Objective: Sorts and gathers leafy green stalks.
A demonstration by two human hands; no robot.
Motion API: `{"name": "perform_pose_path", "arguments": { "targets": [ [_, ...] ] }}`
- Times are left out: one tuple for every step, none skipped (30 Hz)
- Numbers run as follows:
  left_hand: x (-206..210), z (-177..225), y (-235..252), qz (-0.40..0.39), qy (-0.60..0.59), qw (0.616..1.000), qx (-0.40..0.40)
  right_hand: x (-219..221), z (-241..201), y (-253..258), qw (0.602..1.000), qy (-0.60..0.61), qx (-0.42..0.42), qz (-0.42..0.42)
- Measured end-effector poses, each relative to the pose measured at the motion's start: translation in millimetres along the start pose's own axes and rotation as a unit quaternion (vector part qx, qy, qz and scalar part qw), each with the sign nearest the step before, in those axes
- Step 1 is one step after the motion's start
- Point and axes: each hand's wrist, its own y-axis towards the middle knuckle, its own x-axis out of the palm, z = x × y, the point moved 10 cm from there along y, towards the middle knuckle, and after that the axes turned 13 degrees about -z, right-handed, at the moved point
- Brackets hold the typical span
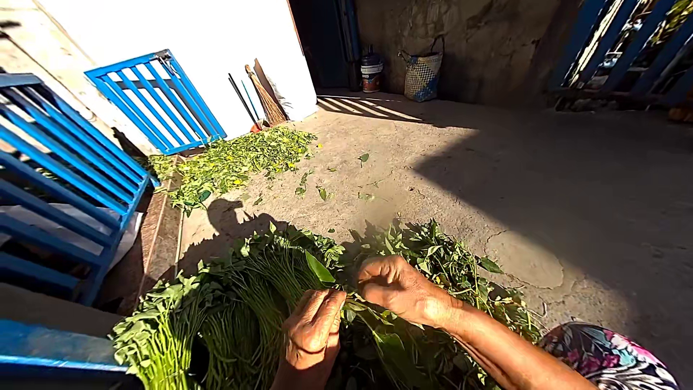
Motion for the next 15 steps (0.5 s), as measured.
{"name": "perform_pose_path", "arguments": {
  "targets": [
    [0,-1,0,0.001,-0.009,1.0,-0.002,-9,-9,-5,0.995,-0.005,-0.049,0.087],
    [0,0,1,0.003,-0.027,1.0,-0.001,-19,-17,-13,0.982,-0.001,-0.089,0.165],
    [-1,0,1,0.009,-0.06,0.998,0.005,-28,-24,-21,0.967,-0.001,-0.111,0.227],
    [-4,2,1,0.018,-0.104,0.994,0.015,-36,-28,-28,0.956,-0.009,-0.119,0.269],
    [-6,4,2,0.024,-0.145,0.989,0.028,-41,-29,-32,0.951,-0.011,-0.113,0.288],
    [-9,6,3,0.024,-0.181,0.982,0.041,-43,-26,-35,0.951,0.001,-0.104,0.291],
    [-12,7,4,0.025,-0.207,0.977,0.05,-43,-20,-37,0.953,0.025,-0.1,0.285],
    [-15,8,5,0.026,-0.224,0.973,0.052,-40,-12,-40,0.955,0.047,-0.096,0.275],
    [-18,8,6,0.026,-0.238,0.97,0.049,-34,-4,-42,0.959,0.058,-0.093,0.263],
    [-20,7,7,0.027,-0.258,0.965,0.047,-25,1,-44,0.964,0.055,-0.091,0.245],
    [-22,5,8,0.025,-0.278,0.959,0.049,-17,6,-46,0.968,0.044,-0.091,0.228],
    [-23,4,8,0.026,-0.293,0.954,0.054,-9,13,-49,0.97,0.023,-0.09,0.224],
    [-24,2,9,0.03,-0.305,0.95,0.061,-3,20,-52,0.97,-0.011,-0.092,0.227],
    [-25,2,10,0.031,-0.315,0.946,0.065,2,26,-55,0.966,-0.063,-0.095,0.232],
    [-27,2,11,0.032,-0.32,0.945,0.064,7,30,-57,0.959,-0.119,-0.096,0.237]
  ]
}}
